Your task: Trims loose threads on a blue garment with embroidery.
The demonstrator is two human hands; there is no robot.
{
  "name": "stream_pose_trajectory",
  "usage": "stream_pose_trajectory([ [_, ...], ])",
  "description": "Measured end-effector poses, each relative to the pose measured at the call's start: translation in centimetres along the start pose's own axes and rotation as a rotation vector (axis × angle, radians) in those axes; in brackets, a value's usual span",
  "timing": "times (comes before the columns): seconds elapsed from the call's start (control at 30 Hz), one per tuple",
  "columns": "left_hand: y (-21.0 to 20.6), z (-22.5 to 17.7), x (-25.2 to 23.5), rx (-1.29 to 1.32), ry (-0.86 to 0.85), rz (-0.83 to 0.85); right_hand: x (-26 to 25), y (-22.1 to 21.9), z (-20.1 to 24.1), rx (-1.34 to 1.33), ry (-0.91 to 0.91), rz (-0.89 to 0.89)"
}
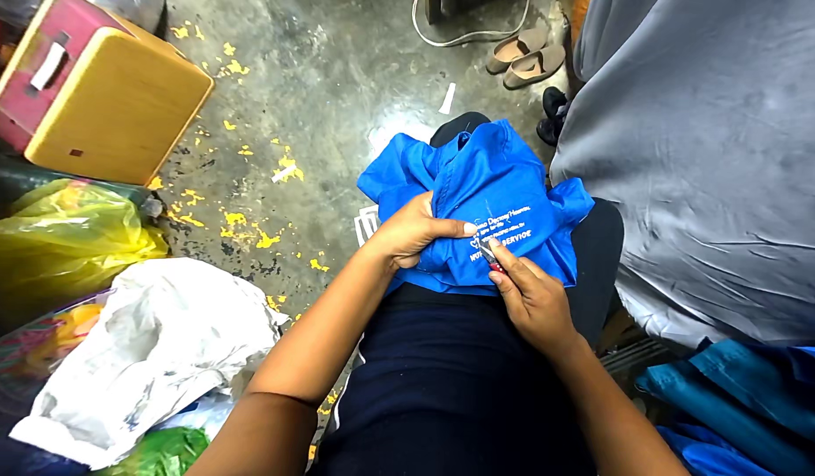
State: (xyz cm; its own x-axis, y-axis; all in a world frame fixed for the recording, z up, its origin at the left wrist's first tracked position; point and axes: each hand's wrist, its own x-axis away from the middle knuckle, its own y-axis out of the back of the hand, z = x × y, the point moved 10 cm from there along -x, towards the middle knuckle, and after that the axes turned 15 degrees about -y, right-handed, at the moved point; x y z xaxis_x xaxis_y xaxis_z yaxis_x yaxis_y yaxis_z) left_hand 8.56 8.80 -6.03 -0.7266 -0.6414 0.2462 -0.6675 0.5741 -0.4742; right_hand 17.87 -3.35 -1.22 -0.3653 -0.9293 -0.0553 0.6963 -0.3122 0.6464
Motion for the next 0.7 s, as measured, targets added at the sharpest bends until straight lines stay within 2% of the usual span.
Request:
stream_pose_trajectory([
  [0.33,-0.04,-0.02,-0.02,0.028,-0.011,-0.004,-0.17,0.05,-0.75,-0.12,-0.043,0.011],
  [0.7,-0.5,-0.52,-0.02,-0.037,-0.043,-0.002,-0.01,0.32,-0.91,-0.075,-0.097,0.017],
])
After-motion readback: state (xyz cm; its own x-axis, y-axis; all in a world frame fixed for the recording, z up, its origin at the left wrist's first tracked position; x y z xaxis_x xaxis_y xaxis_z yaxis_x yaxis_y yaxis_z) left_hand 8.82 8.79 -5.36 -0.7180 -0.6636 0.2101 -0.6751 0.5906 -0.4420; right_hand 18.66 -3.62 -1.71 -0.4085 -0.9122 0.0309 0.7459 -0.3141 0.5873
